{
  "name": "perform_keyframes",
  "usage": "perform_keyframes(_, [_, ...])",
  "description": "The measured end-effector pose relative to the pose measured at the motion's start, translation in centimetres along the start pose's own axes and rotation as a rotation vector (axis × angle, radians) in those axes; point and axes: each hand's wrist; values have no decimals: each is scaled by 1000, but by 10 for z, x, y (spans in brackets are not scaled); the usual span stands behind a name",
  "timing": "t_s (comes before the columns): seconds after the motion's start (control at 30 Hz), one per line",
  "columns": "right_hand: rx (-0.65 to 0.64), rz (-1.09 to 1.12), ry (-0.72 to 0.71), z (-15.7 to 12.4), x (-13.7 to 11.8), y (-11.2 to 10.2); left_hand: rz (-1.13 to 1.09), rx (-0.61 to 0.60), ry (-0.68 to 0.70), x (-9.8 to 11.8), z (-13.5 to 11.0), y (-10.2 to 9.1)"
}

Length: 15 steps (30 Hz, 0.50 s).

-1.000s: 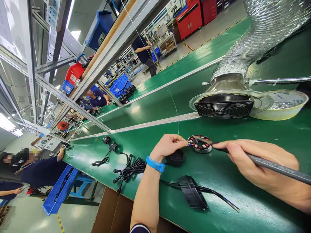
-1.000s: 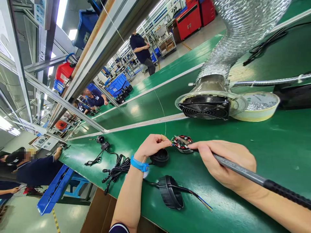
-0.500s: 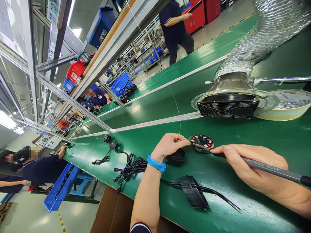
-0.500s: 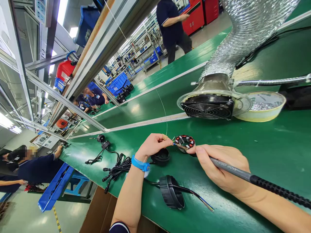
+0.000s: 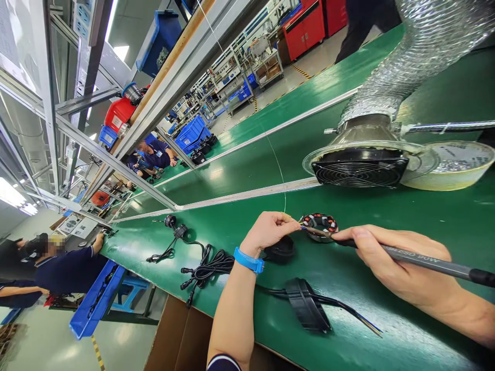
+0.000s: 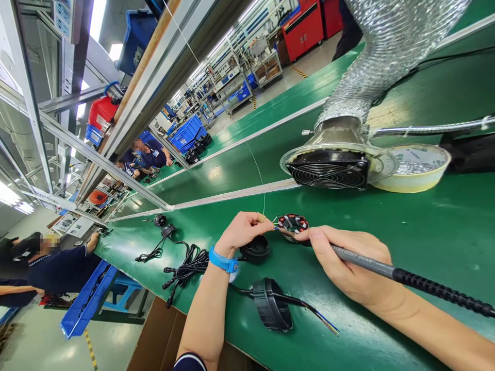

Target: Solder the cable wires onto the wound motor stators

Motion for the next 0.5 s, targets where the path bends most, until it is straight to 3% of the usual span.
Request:
perform_keyframes(0.1, [17,39,-10,1,-1,-2,-4,-1,9,0,0,0])
perform_keyframes(0.3, [43,14,110,0,2,-4,-7,9,5,0,1,0])
perform_keyframes(0.5, [80,-75,-67,-2,7,1,-17,13,0,-1,2,0])
Point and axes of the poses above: each hand's wrist, its own z-axis towards the middle knuckle, its own y-axis out of the palm, x = y × z, and after that the axes turned 12 degrees about -z, right-handed
